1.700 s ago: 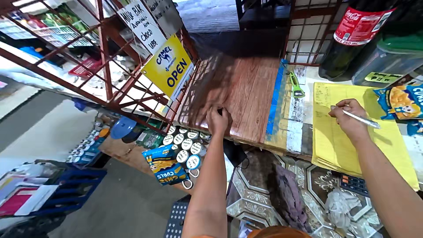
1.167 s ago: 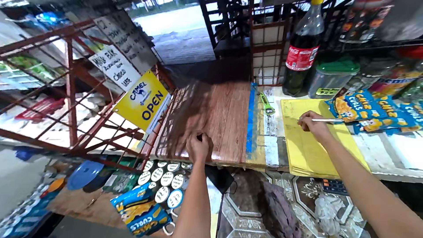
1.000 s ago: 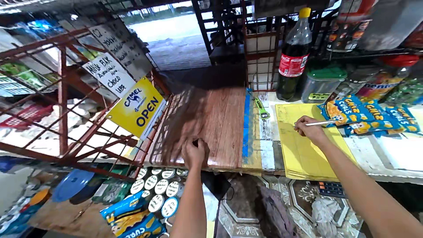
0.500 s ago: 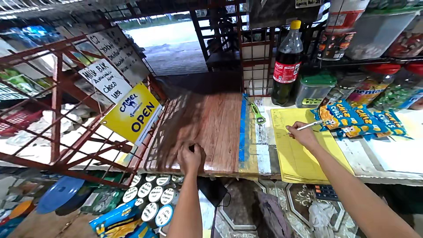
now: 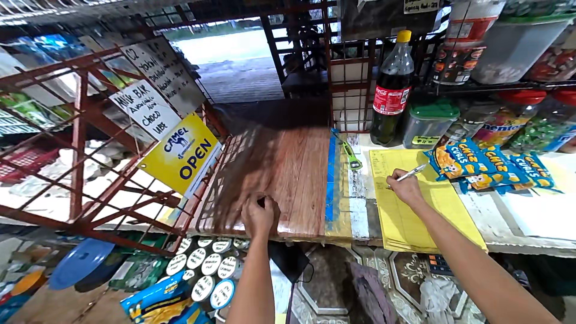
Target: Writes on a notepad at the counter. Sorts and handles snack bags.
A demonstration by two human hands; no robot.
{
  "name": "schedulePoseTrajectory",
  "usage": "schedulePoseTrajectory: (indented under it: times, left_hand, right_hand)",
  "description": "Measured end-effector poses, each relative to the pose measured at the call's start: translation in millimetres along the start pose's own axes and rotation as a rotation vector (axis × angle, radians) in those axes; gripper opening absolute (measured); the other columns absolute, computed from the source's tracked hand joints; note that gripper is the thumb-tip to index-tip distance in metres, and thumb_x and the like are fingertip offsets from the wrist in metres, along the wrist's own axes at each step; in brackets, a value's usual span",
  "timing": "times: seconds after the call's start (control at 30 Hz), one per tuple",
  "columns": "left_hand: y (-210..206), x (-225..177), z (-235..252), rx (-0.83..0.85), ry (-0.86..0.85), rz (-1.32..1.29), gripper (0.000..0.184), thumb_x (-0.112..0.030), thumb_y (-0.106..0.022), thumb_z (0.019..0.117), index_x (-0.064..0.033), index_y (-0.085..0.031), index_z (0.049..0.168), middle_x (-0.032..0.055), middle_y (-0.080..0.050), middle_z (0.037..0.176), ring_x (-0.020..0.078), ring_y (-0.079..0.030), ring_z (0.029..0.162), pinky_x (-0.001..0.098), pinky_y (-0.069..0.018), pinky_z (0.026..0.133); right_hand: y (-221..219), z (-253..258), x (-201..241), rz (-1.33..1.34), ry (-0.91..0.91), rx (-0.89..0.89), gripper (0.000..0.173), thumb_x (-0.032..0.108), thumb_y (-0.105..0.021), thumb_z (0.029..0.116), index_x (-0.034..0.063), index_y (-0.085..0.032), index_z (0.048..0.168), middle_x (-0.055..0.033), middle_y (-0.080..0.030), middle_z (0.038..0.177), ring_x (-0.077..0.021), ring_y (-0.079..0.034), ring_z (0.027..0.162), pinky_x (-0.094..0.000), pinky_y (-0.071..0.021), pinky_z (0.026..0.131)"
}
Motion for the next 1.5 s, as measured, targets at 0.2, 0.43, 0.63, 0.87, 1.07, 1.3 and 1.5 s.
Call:
schedulePoseTrajectory:
  times: [0.2, 0.43, 0.63, 0.87, 1.07, 1.3, 1.5]
  left_hand:
    - [4.2, -4.3, -2.7, 0.012, 0.008, 0.009, 0.028, -0.019, -0.058, 0.1015, -0.0037, -0.069, 0.121, 0.0193, -0.068, 0.125, 0.0375, -0.059, 0.126, 0.0580, -0.0399, 0.110]
    - [4.0, -4.3, -2.3, 0.022, 0.026, -0.017, 0.030, -0.022, -0.058, 0.1015, -0.0032, -0.068, 0.123, 0.0214, -0.066, 0.129, 0.0397, -0.057, 0.129, 0.0604, -0.0372, 0.112]
    - [3.8, -4.5, -2.2, 0.014, 0.019, -0.005, 0.029, -0.021, -0.059, 0.1012, -0.0040, -0.069, 0.122, 0.0198, -0.067, 0.128, 0.0383, -0.057, 0.128, 0.0580, -0.0381, 0.112]
    - [2.5, -2.1, -1.0, 0.002, 0.003, -0.010, 0.029, -0.020, -0.059, 0.1009, -0.0031, -0.069, 0.122, 0.0202, -0.067, 0.125, 0.0387, -0.059, 0.126, 0.0591, -0.0386, 0.111]
    - [2.8, -2.6, -1.3, -0.015, -0.004, -0.010, 0.027, -0.019, -0.060, 0.1005, -0.0027, -0.070, 0.120, 0.0204, -0.068, 0.123, 0.0391, -0.060, 0.124, 0.0592, -0.0404, 0.110]
    - [3.1, -4.5, -2.3, -0.016, -0.008, -0.012, 0.027, -0.018, -0.060, 0.1003, -0.0026, -0.070, 0.120, 0.0207, -0.068, 0.123, 0.0398, -0.059, 0.125, 0.0609, -0.0390, 0.110]
    - [3.1, -4.4, -2.2, -0.017, 0.000, -0.009, 0.026, -0.017, -0.061, 0.0999, -0.0025, -0.070, 0.119, 0.0212, -0.068, 0.124, 0.0401, -0.059, 0.125, 0.0606, -0.0396, 0.109]
  right_hand:
    - [-4.1, -3.6, 4.4, -0.085, 0.053, 0.006, 0.020, 0.016, -0.060, 0.0960, 0.0021, -0.060, 0.081, -0.0075, -0.053, 0.071, -0.0188, -0.052, 0.068, -0.0406, -0.0426, 0.066]
    - [34.5, 4.5, -18.0, 0.273, -0.083, -0.096, 0.024, 0.017, -0.058, 0.1033, -0.0007, -0.060, 0.088, -0.0028, -0.057, 0.070, -0.0076, -0.054, 0.057, -0.0246, -0.0466, 0.057]
    - [67.1, 4.5, -41.4, 0.270, -0.044, -0.161, 0.021, 0.018, -0.056, 0.1053, -0.0018, -0.060, 0.101, -0.0024, -0.063, 0.071, -0.0039, -0.053, 0.051, -0.0200, -0.0440, 0.050]
    - [35.0, -1.5, -13.0, 0.158, -0.041, -0.019, 0.019, 0.014, -0.058, 0.1023, -0.0034, -0.063, 0.097, -0.0078, -0.061, 0.079, -0.0111, -0.057, 0.066, -0.0285, -0.0484, 0.065]
    - [16.4, -1.6, -5.1, 0.118, -0.044, -0.007, 0.026, 0.021, -0.062, 0.1018, -0.0007, -0.063, 0.089, -0.0084, -0.061, 0.077, -0.0146, -0.060, 0.068, -0.0346, -0.0511, 0.070]
    - [10.1, -0.5, -11.6, 0.120, 0.011, -0.029, 0.021, 0.012, -0.060, 0.0975, 0.0024, -0.058, 0.079, -0.0041, -0.051, 0.069, -0.0128, -0.052, 0.063, -0.0332, -0.0452, 0.064]
    - [5.5, -3.7, -7.4, 0.016, 0.074, -0.039, 0.023, 0.017, -0.062, 0.0976, 0.0026, -0.060, 0.080, -0.0040, -0.054, 0.067, -0.0133, -0.053, 0.063, -0.0343, -0.0444, 0.063]
Point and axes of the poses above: each hand's wrist, its own z-axis towards the middle knuckle, its own y-axis out of the back of the hand, x = y × z, the point moved 5 cm from there along z, towards the middle knuckle
